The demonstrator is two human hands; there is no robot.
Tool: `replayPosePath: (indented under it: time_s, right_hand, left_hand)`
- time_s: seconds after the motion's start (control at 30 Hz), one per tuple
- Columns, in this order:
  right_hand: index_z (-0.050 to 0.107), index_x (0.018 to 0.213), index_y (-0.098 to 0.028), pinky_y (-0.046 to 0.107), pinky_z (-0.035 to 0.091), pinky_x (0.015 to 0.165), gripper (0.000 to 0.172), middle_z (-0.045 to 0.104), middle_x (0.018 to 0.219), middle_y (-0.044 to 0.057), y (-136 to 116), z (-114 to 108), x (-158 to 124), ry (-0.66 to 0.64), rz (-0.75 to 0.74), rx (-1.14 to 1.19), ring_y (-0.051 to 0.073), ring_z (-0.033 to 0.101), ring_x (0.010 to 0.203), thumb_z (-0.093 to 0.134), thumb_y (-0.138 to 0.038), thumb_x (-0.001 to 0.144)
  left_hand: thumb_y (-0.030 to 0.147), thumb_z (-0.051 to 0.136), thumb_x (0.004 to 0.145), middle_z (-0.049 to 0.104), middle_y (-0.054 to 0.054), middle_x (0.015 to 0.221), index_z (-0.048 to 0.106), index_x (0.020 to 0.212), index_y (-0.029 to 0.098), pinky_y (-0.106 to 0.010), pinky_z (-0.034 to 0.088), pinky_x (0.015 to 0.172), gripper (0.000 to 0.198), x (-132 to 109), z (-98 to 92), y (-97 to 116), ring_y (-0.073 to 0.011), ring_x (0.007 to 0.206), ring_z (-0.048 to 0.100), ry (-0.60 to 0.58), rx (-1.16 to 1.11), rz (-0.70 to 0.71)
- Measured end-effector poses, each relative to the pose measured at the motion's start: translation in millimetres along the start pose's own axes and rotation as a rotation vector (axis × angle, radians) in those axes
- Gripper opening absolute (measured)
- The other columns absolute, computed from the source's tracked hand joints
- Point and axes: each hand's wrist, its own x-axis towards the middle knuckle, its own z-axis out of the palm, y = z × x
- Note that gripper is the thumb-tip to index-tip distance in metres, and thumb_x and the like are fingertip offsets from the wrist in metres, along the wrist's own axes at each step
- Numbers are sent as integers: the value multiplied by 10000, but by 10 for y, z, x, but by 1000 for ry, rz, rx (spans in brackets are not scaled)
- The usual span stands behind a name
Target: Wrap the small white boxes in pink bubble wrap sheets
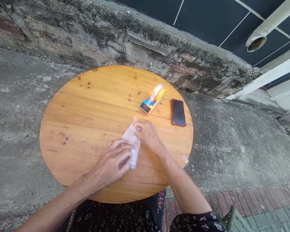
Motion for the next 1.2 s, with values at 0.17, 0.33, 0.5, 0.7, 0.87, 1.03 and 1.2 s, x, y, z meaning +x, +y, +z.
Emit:
replayPosePath:
  time_s: [0.17,0.33,0.5,0.7,0.87,1.03,1.2]
  right_hand:
    - [630,768,-197,266,433,759,107,646,885,20,-62,-43,-215,140,-129,211,152,588,824,568,-111,751]
    - [648,784,-208,211,412,620,80,675,715,-35,-246,-144,-470,71,-66,232,110,603,649,598,-146,778]
    - [651,782,-207,193,412,582,63,686,703,-40,-334,-132,-653,103,-45,290,94,602,605,605,-166,795]
    - [642,777,-206,195,440,599,58,697,733,-33,-347,-84,-763,128,-25,363,103,620,632,614,-157,788]
    - [668,884,-230,230,489,701,113,734,864,-15,-384,-39,-875,119,-21,391,130,670,753,587,-166,837]
    - [666,933,-232,251,507,774,156,736,940,9,-408,65,-999,214,-100,370,142,679,843,547,-153,869]
    - [660,933,-229,252,522,764,138,735,921,15,-403,137,-1047,277,-112,368,138,682,823,542,-172,890]
  left_hand:
    - [92,572,806,717,1,1026,582,741,184,-403,445,878,113,0,-12,13,-243,1042,541,-14,37,7]
    - [105,569,830,713,-15,987,594,774,183,-389,428,871,99,-10,-24,38,-239,1047,539,3,72,17]
    - [109,594,831,679,-36,1031,643,819,194,-393,432,887,99,-99,31,24,-236,1049,522,100,93,30]
    - [159,641,821,599,-73,1045,701,864,237,-405,441,844,107,-183,102,8,-236,993,521,214,165,-20]
    - [151,614,833,571,-80,986,697,865,208,-364,458,787,106,-201,128,25,-208,903,515,239,163,-40]
    - [109,570,845,550,-68,947,661,814,184,-333,483,768,121,-218,144,46,-188,882,494,250,106,-44]
    - [107,558,876,554,-73,974,647,871,175,-328,500,788,113,-253,131,64,-192,925,507,253,60,-39]
